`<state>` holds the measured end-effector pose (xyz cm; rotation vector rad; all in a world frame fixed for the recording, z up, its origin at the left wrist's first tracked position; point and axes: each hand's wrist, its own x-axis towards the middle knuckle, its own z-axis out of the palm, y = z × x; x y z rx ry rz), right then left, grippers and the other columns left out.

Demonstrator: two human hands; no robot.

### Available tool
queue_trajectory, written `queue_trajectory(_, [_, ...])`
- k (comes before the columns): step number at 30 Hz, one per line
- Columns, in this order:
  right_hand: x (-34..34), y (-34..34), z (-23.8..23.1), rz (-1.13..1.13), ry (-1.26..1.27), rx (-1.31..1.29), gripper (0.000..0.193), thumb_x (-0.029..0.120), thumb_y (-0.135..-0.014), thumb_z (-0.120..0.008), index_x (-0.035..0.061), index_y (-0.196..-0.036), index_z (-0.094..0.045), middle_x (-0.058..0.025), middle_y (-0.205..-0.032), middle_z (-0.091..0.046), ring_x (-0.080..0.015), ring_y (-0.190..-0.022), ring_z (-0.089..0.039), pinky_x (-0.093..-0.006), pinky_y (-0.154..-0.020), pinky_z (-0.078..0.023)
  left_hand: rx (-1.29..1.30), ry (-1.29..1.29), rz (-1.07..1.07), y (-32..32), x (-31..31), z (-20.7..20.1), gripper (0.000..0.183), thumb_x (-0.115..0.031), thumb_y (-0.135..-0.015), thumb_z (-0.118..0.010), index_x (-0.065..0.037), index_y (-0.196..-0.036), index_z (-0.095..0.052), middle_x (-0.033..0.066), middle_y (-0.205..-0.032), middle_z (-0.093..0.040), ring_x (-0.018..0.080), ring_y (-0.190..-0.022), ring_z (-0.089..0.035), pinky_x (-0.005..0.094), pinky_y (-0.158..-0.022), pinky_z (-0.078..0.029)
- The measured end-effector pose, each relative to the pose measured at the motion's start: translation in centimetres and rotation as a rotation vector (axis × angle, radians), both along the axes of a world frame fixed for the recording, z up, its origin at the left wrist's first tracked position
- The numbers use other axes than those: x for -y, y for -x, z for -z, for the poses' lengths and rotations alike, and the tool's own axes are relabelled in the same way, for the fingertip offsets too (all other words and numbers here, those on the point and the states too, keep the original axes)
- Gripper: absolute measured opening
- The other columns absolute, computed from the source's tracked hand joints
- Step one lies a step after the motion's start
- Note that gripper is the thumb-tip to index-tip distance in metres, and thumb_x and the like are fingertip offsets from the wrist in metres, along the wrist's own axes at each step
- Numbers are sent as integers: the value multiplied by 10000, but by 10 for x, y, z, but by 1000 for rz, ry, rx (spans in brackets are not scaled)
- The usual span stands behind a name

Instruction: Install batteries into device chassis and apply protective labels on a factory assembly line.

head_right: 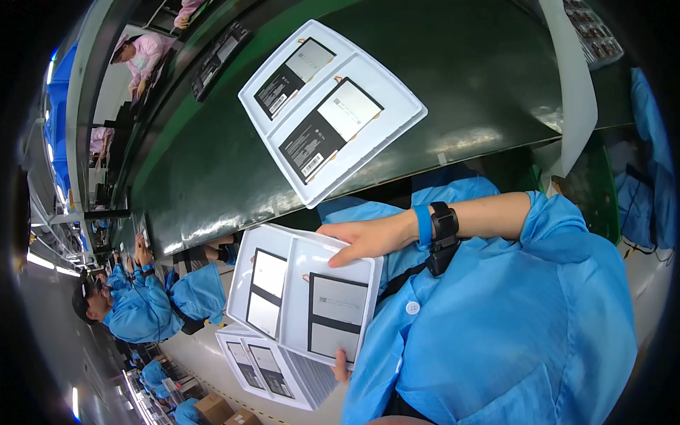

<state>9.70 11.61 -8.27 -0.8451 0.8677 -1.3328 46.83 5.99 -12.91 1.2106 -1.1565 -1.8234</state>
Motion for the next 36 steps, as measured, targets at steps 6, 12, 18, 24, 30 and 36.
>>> queue_trajectory(6, [-5,-11,1,-22,155,2,579,137,-994,-594,3,-1493,-332,-159,-1373,-534,-210,-1283,-520,-354,-1068,-452,67,5,131,-15,12,-19,740,-227,-831,-753,42,-1437,-427,222,-1275,-591,312,-1101,-623,458,-964,-507])
queue_trajectory(12, [-11,-5,-24,-4,300,-148,588,112,-964,-594,-8,-1482,-343,-164,-1334,-561,-208,-1276,-522,-359,-1066,-446,124,16,238,-23,33,-42,754,-248,-818,-766,42,-1429,-433,216,-1280,-590,307,-1097,-625,454,-949,-514])
queue_trajectory(18, [-72,37,-51,394,303,-293,640,153,-976,-650,-22,-1509,-341,-147,-1374,-524,-189,-1288,-487,-340,-1087,-410,137,26,385,9,54,-64,768,-269,-806,-780,42,-1420,-439,211,-1285,-589,302,-1092,-626,449,-934,-521])
queue_trajectory(24, [-162,85,-70,987,156,-53,678,84,-915,-705,-14,-1496,-370,-106,-1360,-576,-154,-1240,-560,-305,-1059,-449,185,366,915,233,64,-108,567,-371,-947,-608,80,-1285,-544,141,-1115,-657,217,-1051,-640,382,-894,-527])
queue_trajectory(30, [-259,122,-69,1366,33,-125,736,123,-877,-684,-45,-1514,-355,-136,-1394,-557,-178,-1278,-547,-295,-1077,-426,-76,343,1544,387,40,-148,327,-97,-1022,-563,46,-1315,-557,103,-1074,-712,165,-974,-670,305,-875,-531])
queue_trajectory(36, [-310,130,-62,1521,-178,-230,721,107,-887,-682,-46,-1514,-362,-143,-1370,-576,-173,-1239,-580,-277,-1050,-447,196,1233,1409,506,106,-184,256,-120,-947,-658,10,-1166,-683,144,-892,-737,259,-850,-716,337,-813,-537])
